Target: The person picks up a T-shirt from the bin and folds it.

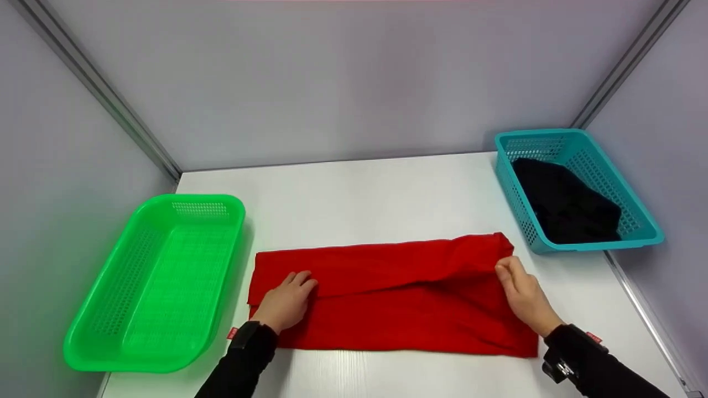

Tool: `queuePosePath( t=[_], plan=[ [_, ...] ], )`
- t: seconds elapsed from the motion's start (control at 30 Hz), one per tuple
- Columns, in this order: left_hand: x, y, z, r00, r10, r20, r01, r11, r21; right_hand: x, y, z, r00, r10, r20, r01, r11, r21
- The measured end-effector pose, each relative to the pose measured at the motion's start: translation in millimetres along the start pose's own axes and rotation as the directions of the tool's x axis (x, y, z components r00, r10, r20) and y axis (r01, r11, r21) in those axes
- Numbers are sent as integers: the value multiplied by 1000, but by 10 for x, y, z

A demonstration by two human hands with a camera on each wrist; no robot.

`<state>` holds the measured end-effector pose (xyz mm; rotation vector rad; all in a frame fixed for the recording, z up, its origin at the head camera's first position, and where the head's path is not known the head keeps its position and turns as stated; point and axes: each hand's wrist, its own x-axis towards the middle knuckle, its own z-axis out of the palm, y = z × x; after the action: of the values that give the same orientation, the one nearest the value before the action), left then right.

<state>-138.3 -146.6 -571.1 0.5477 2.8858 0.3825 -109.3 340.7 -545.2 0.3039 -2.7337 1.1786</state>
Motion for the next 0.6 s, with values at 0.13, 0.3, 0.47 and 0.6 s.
queuePosePath(
  t=[0.13, 0.3, 0.47, 0.6],
  plan=[
    [-7, -45, -22, 1000, -15, -4, 15, 1000, -7, 25, -11, -104, 943, -18, 331, -32, 989, 144],
    [4, -119, -32, 999, -38, -21, 38, 999, 2, 15, 24, -70, 888, 24, 459, 29, 994, -108],
    [13, -198, -23, 995, -94, -26, 95, 995, 10, -32, 110, 61, 919, 69, 389, 127, 881, -456],
    [2, -208, -3, 990, -137, -12, 138, 990, 41, -44, 179, 134, 931, 65, 360, 174, 786, -592]
  ],
)
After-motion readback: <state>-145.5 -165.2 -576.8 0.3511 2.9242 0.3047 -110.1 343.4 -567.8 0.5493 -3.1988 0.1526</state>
